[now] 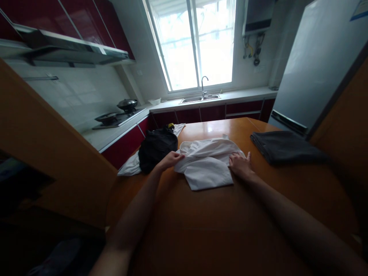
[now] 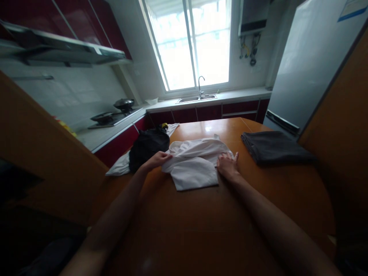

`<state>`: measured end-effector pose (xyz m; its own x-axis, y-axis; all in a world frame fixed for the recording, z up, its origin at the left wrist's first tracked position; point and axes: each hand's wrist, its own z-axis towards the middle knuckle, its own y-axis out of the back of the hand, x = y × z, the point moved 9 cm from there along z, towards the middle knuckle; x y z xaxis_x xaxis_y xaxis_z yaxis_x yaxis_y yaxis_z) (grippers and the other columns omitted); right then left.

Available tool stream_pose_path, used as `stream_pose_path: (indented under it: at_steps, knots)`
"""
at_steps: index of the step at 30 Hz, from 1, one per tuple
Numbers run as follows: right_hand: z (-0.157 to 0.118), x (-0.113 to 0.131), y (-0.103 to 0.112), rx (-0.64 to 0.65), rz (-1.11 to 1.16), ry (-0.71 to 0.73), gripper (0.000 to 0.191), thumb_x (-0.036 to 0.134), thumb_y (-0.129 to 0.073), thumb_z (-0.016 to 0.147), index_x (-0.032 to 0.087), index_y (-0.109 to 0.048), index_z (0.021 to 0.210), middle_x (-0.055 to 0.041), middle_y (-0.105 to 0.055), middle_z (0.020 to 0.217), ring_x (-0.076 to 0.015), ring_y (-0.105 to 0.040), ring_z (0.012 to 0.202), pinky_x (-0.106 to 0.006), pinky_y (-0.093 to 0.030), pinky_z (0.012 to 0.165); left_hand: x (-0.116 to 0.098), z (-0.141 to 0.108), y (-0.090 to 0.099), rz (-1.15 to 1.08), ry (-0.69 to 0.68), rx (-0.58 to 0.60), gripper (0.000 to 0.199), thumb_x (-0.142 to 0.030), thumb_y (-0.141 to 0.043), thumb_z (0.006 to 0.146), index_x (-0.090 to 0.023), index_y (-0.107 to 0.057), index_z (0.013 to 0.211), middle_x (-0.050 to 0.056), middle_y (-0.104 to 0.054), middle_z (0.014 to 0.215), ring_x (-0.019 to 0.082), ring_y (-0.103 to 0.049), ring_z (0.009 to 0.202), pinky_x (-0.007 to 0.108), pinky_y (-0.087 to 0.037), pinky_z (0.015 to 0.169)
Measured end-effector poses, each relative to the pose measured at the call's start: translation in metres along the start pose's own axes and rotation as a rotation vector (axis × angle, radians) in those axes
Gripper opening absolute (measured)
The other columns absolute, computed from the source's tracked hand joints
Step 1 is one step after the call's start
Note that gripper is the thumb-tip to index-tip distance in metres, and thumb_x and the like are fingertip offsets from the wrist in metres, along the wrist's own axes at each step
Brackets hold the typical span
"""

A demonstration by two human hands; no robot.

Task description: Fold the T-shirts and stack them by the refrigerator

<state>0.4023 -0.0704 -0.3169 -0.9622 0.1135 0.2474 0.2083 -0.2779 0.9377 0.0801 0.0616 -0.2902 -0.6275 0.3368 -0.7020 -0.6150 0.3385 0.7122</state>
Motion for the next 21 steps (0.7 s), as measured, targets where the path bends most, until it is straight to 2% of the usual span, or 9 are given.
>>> stream_pose_path:
  at_steps: [2,5,8,11,14,16,18,21]
  knots:
    - [-0.003,-0.005,0.007,-0.066,-0.023,-0.043,0.031,0.025,-0.043,0.098,0.019,-0.072,0.104,-0.0144,-0.063,0.135,-0.0339,-0.045,0.135,-0.069,-0.010,0.114,-0.002,-0.001,-0.002,-0.070,0.027,0.008,0.052,-0.060,-0.062,0.081,-0.011,-0.072,0.069,-0.001,-0.054,0.054,0.011,-0.044,0.050,0.021,-0.028,0.046]
    - [-0.008,0.000,0.018,-0.133,0.035,-0.052,0.035,0.029,-0.040,0.100,0.019,-0.071,0.109,-0.0142,-0.064,0.132,-0.0304,-0.052,0.125,-0.052,-0.030,0.110,-0.008,0.001,0.011,-0.096,0.001,-0.147,0.038,-0.043,-0.063,0.081,-0.010,-0.076,0.094,0.005,-0.068,0.075,0.013,-0.054,0.059,0.021,-0.038,0.050]
    - [-0.013,0.021,0.019,-0.081,0.124,0.012,0.040,0.039,-0.039,0.102,0.021,-0.074,0.102,-0.0122,-0.071,0.114,-0.0282,-0.058,0.112,-0.041,-0.040,0.097,-0.016,0.003,0.024,-0.119,-0.079,-0.303,0.053,-0.025,-0.062,0.076,-0.012,-0.067,0.127,0.012,-0.070,0.116,0.017,-0.065,0.082,0.022,-0.050,0.064]
    - [-0.019,0.042,0.011,-0.001,0.186,0.076,0.036,0.044,-0.046,0.100,0.022,-0.075,0.102,-0.0106,-0.073,0.108,-0.0276,-0.061,0.109,-0.038,-0.041,0.094,-0.024,0.005,0.020,-0.100,-0.155,-0.292,0.059,-0.025,-0.060,0.078,-0.014,-0.063,0.135,0.014,-0.063,0.133,0.019,-0.066,0.093,0.024,-0.053,0.071]
    - [-0.021,0.049,0.002,0.066,0.277,0.048,0.029,0.035,-0.056,0.094,0.021,-0.073,0.112,-0.0096,-0.074,0.110,-0.0258,-0.064,0.105,-0.033,-0.043,0.089,-0.021,0.004,0.010,0.006,-0.145,-0.221,0.058,-0.031,-0.061,0.081,-0.016,-0.063,0.137,0.012,-0.068,0.124,0.014,-0.064,0.077,0.023,-0.051,0.066]
    - [-0.021,0.051,0.002,0.077,0.338,0.040,0.026,0.028,-0.056,0.091,0.020,-0.073,0.110,-0.0083,-0.075,0.106,-0.0244,-0.066,0.100,-0.030,-0.044,0.085,-0.016,0.004,0.003,0.064,-0.107,-0.167,0.059,-0.030,-0.063,0.078,-0.015,-0.064,0.135,0.009,-0.073,0.111,0.012,-0.060,0.066,0.022,-0.049,0.061]
    - [-0.021,0.052,0.012,0.016,0.370,0.068,0.025,0.024,-0.054,0.089,0.021,-0.074,0.103,-0.0074,-0.074,0.104,-0.0237,-0.065,0.098,-0.030,-0.045,0.084,-0.012,0.004,0.002,0.086,-0.080,-0.143,0.054,-0.025,-0.064,0.074,-0.014,-0.070,0.127,0.007,-0.076,0.098,0.013,-0.060,0.065,0.022,-0.048,0.061]
    - [-0.018,0.047,0.037,-0.138,0.367,0.100,0.029,0.021,-0.051,0.087,0.022,-0.074,0.104,-0.0082,-0.070,0.109,-0.0246,-0.062,0.103,-0.033,-0.044,0.090,-0.014,0.002,0.017,0.088,-0.061,-0.242,0.040,-0.020,-0.063,0.072,-0.014,-0.079,0.108,0.007,-0.077,0.089,0.017,-0.065,0.073,0.023,-0.050,0.066]
